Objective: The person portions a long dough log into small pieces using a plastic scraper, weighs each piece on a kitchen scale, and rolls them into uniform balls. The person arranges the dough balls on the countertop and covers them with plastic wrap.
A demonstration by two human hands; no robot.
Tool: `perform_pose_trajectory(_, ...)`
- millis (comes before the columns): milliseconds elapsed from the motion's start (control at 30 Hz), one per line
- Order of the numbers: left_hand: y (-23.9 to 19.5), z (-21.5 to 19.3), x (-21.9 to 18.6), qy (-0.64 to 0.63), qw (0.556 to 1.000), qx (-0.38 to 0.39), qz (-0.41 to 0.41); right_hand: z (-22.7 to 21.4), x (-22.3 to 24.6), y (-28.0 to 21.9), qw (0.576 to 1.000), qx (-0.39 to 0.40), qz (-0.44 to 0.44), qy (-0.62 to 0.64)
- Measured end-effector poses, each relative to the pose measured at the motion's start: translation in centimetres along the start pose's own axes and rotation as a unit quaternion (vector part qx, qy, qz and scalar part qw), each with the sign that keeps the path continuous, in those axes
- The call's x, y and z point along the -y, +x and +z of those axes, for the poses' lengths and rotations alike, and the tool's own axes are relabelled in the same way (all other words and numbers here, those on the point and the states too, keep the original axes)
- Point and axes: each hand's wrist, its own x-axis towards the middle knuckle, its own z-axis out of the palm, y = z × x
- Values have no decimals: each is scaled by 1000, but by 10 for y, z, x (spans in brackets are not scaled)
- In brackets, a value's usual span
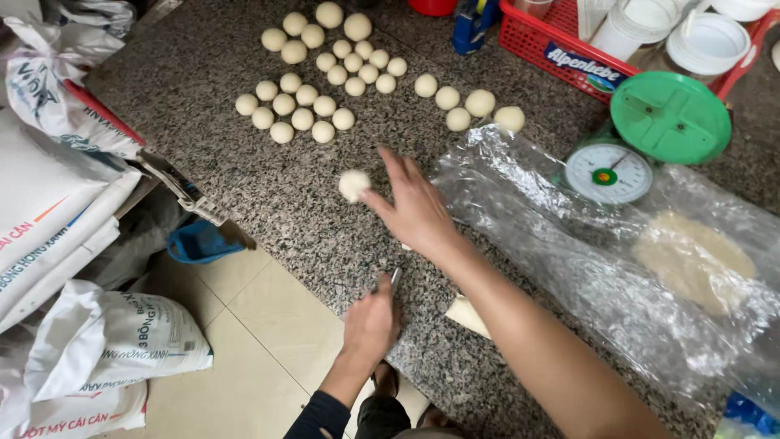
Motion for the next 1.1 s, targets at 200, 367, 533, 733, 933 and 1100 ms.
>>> perform_pose_trajectory(200,-22,21,-9,-37,999,40,1,-2,-116,-102,978,121,166,23)
perform_pose_trajectory(367,-20,55,-69,-37,996,38,67,16,-157,-209,972,134,179,74)
perform_pose_trajectory(533,-9,39,-89,-19,997,37,64,40,-156,-247,987,49,152,-23)
perform_pose_trajectory(733,-47,48,-102,-8,984,-22,179,46,-162,-252,992,9,121,-26)
perform_pose_trajectory(933,-46,70,-106,21,987,11,157,42,-156,-250,995,0,90,-40)
perform_pose_trajectory(1100,-33,65,-108,23,984,15,174,39,-152,-249,996,-27,69,-39)
